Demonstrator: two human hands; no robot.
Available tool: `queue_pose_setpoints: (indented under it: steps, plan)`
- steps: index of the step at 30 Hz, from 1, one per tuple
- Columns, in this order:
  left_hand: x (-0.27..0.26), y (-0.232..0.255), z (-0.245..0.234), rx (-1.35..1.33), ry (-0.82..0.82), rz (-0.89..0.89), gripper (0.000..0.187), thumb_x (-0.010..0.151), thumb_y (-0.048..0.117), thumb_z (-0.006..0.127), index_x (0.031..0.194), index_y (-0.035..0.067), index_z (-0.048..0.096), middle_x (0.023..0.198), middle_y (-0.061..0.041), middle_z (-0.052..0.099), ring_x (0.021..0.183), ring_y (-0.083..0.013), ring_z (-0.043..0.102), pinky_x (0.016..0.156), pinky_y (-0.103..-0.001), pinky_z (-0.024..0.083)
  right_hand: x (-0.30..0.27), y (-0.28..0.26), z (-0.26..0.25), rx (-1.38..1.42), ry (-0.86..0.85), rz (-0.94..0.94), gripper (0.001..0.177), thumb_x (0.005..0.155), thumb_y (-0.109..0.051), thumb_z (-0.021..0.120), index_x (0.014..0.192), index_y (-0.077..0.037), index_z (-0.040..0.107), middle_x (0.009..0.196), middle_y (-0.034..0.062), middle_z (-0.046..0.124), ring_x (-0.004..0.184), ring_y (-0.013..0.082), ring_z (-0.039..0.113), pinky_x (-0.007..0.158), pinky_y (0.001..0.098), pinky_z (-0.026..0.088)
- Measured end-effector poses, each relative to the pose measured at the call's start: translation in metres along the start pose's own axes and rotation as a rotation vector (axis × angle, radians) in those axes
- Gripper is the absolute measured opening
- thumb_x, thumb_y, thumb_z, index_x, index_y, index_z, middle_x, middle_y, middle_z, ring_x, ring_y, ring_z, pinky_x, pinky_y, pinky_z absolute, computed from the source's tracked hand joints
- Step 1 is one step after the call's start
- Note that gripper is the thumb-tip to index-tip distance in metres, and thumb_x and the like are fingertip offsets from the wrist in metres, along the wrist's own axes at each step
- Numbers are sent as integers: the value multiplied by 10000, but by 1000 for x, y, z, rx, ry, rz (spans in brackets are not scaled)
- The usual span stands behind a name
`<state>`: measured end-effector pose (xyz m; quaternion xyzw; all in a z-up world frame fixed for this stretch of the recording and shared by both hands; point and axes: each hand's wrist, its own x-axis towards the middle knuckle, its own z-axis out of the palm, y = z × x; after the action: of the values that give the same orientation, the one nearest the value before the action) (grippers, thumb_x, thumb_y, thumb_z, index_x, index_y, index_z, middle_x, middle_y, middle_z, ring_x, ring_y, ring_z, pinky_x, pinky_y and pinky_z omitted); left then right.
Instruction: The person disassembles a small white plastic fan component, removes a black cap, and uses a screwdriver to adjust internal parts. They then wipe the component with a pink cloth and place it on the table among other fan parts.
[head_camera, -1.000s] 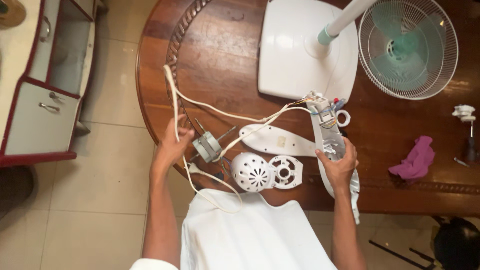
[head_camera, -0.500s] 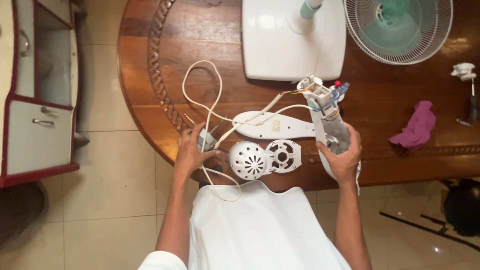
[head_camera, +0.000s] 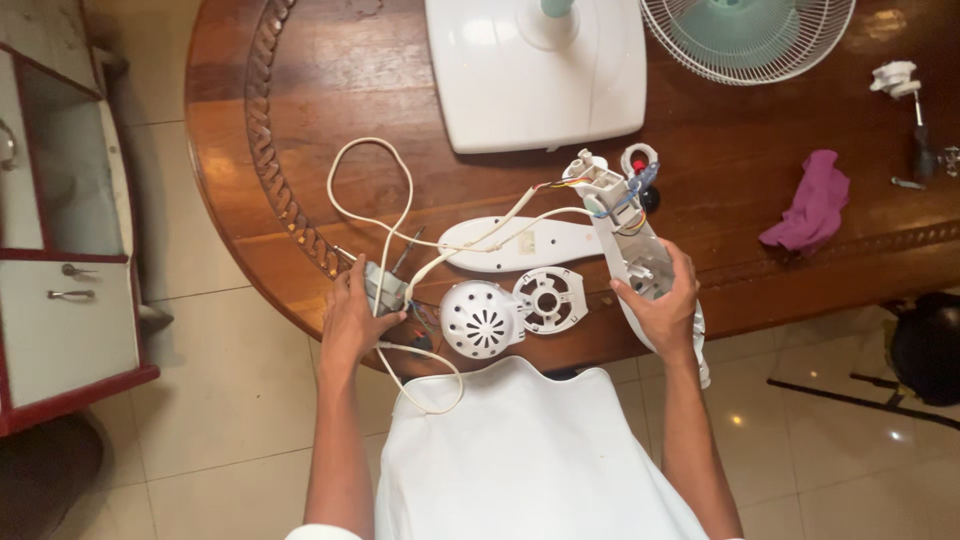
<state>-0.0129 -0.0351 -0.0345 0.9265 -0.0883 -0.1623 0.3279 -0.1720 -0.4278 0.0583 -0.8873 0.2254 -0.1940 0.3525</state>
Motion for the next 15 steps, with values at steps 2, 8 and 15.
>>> queue_pose_setpoints:
  steps: [2, 8, 15]
  plan:
    - [-1, 3, 3, 61, -37, -28, 1161, 579, 236, 979, 1555, 153, 355, 1411, -247, 529, 1252, -446, 513, 1019, -526, 446, -3, 4, -2, -20, 8, -11, 732, 725, -110, 922, 1360, -14, 571, 1291, 160, 617, 1173, 288, 631, 1001, 415, 518]
    - [11, -7, -12, -194, -148, 28, 1133, 545, 187, 956, 1532, 198, 400, 1307, -220, 589, 1224, -387, 583, 1007, -473, 493, -7, 9, 2, -20, 9, -32, 727, 723, -118, 927, 1353, -21, 576, 1272, 154, 632, 1158, 294, 639, 994, 415, 519]
    - [20, -41, -10, -580, -255, -53, 1023, 543, 115, 934, 1469, 111, 497, 1203, -129, 685, 1085, -233, 665, 947, -352, 530, -9, 0, 1, 46, -6, -16, 757, 711, -147, 926, 1363, -29, 559, 1301, 156, 617, 1182, 305, 640, 994, 414, 527]
